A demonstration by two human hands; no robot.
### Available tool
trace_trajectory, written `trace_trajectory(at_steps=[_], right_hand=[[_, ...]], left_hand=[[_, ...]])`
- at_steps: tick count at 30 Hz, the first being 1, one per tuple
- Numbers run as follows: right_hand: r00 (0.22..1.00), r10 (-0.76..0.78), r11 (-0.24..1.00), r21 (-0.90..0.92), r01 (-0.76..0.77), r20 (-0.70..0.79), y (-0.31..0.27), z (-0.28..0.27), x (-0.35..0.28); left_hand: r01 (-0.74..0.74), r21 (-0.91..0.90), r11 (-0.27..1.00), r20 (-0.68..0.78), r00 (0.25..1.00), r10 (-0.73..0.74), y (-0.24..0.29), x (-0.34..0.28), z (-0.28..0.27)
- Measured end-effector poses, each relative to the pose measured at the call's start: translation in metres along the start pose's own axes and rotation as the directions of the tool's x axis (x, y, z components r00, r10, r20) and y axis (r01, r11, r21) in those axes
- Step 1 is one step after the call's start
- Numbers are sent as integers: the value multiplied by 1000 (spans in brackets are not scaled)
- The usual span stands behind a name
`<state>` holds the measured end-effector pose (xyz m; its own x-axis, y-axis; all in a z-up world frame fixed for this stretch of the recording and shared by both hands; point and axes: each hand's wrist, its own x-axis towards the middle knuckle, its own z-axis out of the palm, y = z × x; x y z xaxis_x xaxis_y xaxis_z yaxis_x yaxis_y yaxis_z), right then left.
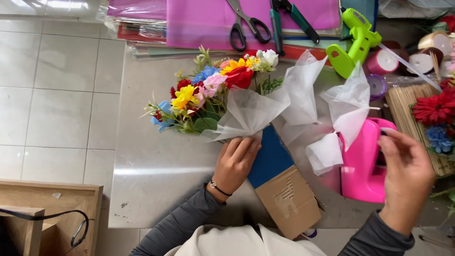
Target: The person wraps a bouquet of artificial flowers in white tissue paper, using tape to secure the paper and attaching the wrapped bouquet to a small cardboard box.
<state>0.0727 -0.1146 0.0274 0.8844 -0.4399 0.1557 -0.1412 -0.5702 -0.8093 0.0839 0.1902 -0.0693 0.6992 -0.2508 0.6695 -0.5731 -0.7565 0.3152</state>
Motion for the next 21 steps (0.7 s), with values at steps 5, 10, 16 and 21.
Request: trace_trajectory(at_steps=[5,10,16,21], right_hand=[[963,200,959,-166,-231,-181,107,-61,-36],[821,553,794,-211,-570,-139,73,-56,-54],[807,562,826,79,-558,-180,87,-48,-54],[870,429,882,322,-344,-244,83,-64,-68]], left_hand=[[9,-74,997,57,998,-4,-3,-2,-5],[48,-159,986,21,999,-45,-4,3,-1],[158,-153,975,85,986,-147,-3,3,-1],[165,-152,975,81,985,-154,-5,2,1]])
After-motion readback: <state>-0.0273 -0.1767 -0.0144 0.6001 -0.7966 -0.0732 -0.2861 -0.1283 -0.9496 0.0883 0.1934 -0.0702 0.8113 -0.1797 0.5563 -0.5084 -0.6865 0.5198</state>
